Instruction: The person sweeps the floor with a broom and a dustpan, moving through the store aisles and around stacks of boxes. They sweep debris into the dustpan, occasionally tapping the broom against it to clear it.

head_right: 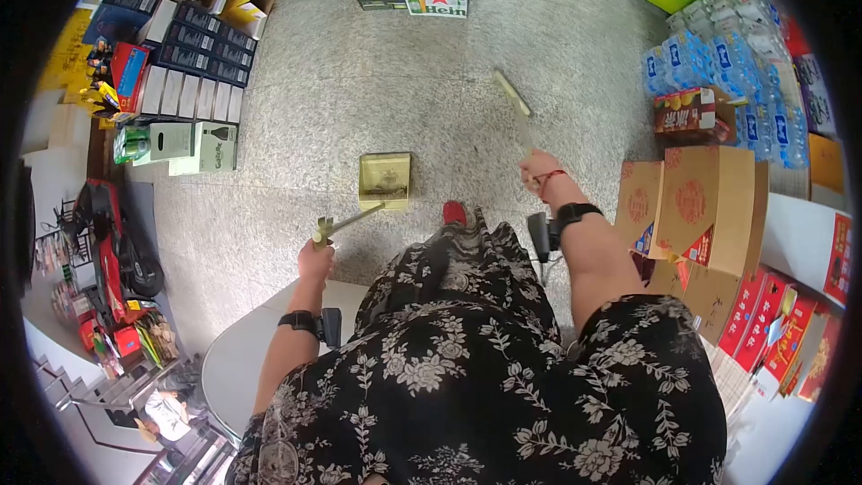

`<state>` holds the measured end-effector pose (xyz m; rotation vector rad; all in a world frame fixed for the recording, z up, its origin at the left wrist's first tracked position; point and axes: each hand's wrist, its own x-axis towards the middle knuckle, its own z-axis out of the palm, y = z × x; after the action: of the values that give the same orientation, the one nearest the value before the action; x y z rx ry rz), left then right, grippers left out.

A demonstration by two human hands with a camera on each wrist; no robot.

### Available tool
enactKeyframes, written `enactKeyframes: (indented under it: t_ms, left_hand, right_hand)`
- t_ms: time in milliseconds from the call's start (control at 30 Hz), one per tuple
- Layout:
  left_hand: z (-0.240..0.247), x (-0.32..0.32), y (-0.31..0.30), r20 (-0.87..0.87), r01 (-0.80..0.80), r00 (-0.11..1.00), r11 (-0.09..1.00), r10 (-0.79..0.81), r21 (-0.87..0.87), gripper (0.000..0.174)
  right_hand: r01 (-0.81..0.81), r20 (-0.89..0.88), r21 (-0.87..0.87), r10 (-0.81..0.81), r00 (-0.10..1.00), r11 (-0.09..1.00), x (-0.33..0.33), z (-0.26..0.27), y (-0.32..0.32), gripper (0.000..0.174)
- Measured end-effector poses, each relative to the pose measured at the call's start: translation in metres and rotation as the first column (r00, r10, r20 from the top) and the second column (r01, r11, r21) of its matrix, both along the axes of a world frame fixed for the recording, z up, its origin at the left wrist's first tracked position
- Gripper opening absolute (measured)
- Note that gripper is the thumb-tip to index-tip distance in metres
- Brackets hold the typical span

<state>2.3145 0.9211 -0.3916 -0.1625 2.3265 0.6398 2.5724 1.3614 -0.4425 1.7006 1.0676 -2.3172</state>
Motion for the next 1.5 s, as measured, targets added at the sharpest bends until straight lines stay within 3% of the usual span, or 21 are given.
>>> enactKeyframes:
  t_ms: [67, 167, 233, 267, 333, 400, 500, 600, 700, 767, 900, 933, 1000, 1067, 1133, 1200, 1233, 1267, 1367, 1433, 1500]
  left_hand:
    - [-0.009, -0.012, 0.005, -0.111, 0.041, 0.993, 0.996, -0.032, 0.079, 0.022]
    - [-0.024, -0.034, 0.011, -0.132, 0.076, 0.989, 0.996, -0.069, 0.053, 0.023]
    - [-0.018, -0.051, 0.020, -0.125, 0.098, 0.987, 0.995, -0.097, -0.004, 0.028]
    - [-0.016, -0.057, 0.024, -0.107, 0.116, 0.987, 0.991, -0.122, -0.062, 0.034]
    - [-0.027, -0.068, 0.023, -0.154, 0.111, 0.982, 0.994, -0.109, 0.002, 0.028]
    - [-0.036, -0.081, 0.024, -0.199, 0.113, 0.975, 0.991, -0.097, 0.070, 0.022]
    - [-0.033, -0.104, 0.028, -0.217, 0.171, 0.964, 0.983, -0.155, 0.061, 0.023]
    - [-0.008, -0.138, 0.034, -0.089, 0.233, 0.968, 0.972, -0.235, -0.027, 0.034]
    - [-0.003, -0.179, 0.018, -0.084, 0.267, 0.960, 0.964, -0.266, 0.003, 0.034]
    - [0.009, -0.209, 0.011, -0.059, 0.216, 0.975, 0.974, -0.212, 0.062, 0.030]
    - [0.019, -0.267, -0.007, -0.045, 0.188, 0.982, 0.976, -0.184, 0.108, 0.025]
    - [0.023, -0.280, -0.010, -0.032, 0.183, 0.983, 0.977, -0.181, 0.109, 0.025]
    - [0.021, -0.303, -0.022, -0.024, 0.193, 0.981, 0.977, -0.191, 0.094, 0.026]
    - [0.018, -0.323, -0.028, -0.028, 0.216, 0.976, 0.969, -0.215, 0.115, 0.026]
    - [0.020, -0.340, -0.030, -0.026, 0.217, 0.976, 0.969, -0.215, 0.118, 0.026]
    - [0.014, -0.356, -0.036, -0.018, 0.240, 0.971, 0.968, -0.239, 0.070, 0.027]
    - [0.014, -0.364, -0.037, -0.021, 0.241, 0.971, 0.968, -0.240, 0.072, 0.027]
    - [0.013, -0.371, -0.038, -0.074, 0.317, 0.946, 0.948, -0.315, 0.025, 0.028]
    - [0.003, -0.390, -0.041, -0.096, 0.360, 0.927, 0.932, -0.362, -0.040, 0.030]
    - [0.006, -0.395, -0.032, -0.080, 0.342, 0.935, 0.939, -0.344, -0.042, 0.032]
    - [0.005, -0.403, -0.025, -0.094, 0.366, 0.925, 0.930, -0.368, -0.035, 0.032]
  right_hand:
    - [0.022, 0.022, 0.015, -0.023, 1.000, 1.000, -0.029, -0.012, -0.010, 0.014]
    - [-0.169, 0.041, 0.032, 0.167, 0.985, 0.985, -0.058, -0.006, -0.034, 0.015]
    - [-0.581, 0.122, 0.162, 0.569, 0.814, 0.797, -0.076, 0.018, -0.048, 0.017]
    - [-0.584, 0.121, 0.165, 0.571, 0.812, 0.795, -0.089, 0.032, -0.051, 0.017]
    - [-0.606, 0.032, -0.065, 0.608, 0.793, 0.793, -0.111, 0.060, -0.058, 0.025]
    - [-0.662, 0.031, -0.035, 0.663, 0.748, 0.749, -0.129, 0.050, -0.064, 0.035]
    - [-0.637, -0.017, -0.176, 0.644, 0.765, 0.751, -0.155, 0.079, -0.072, 0.045]
    - [-0.630, -0.042, -0.097, 0.630, 0.776, 0.770, -0.162, 0.103, -0.068, 0.053]
    - [-0.563, 0.118, -0.017, 0.561, 0.819, 0.826, -0.171, 0.116, -0.064, 0.060]
    - [-0.424, 0.175, 0.084, 0.406, 0.897, 0.902, -0.187, 0.108, -0.062, 0.047]
    - [-0.359, 0.211, 0.205, 0.317, 0.925, 0.911, -0.245, 0.070, -0.071, 0.023]
    - [-0.346, 0.208, 0.203, 0.305, 0.929, 0.916, -0.262, 0.055, -0.076, 0.023]
    - [0.049, 0.079, 0.078, -0.055, 0.995, 0.996, -0.298, 0.029, -0.087, 0.020]
    - [0.052, 0.122, 0.013, -0.053, 0.991, 0.999, -0.328, 0.012, -0.100, 0.015]
    - [-0.110, 0.176, -0.025, 0.113, 0.978, 0.994, -0.348, 0.003, -0.126, 0.016]
    - [-0.329, 0.189, 0.107, 0.305, 0.933, 0.938, -0.359, 0.005, -0.161, 0.017]
    - [-0.812, 0.382, 0.350, 0.720, 0.580, 0.468, -0.361, -0.026, -0.168, 0.029]
    - [-0.495, 0.211, 0.034, 0.478, 0.853, 0.868, -0.375, 0.052, -0.177, 0.040]
    - [-0.557, 0.177, -0.043, 0.555, 0.813, 0.829, -0.390, 0.049, -0.177, 0.053]
    - [-0.435, 0.063, -0.246, 0.462, 0.885, 0.866, -0.404, 0.083, -0.170, 0.059]
    - [-0.479, 0.041, -0.220, 0.498, 0.866, 0.850, -0.413, 0.089, -0.159, 0.060]
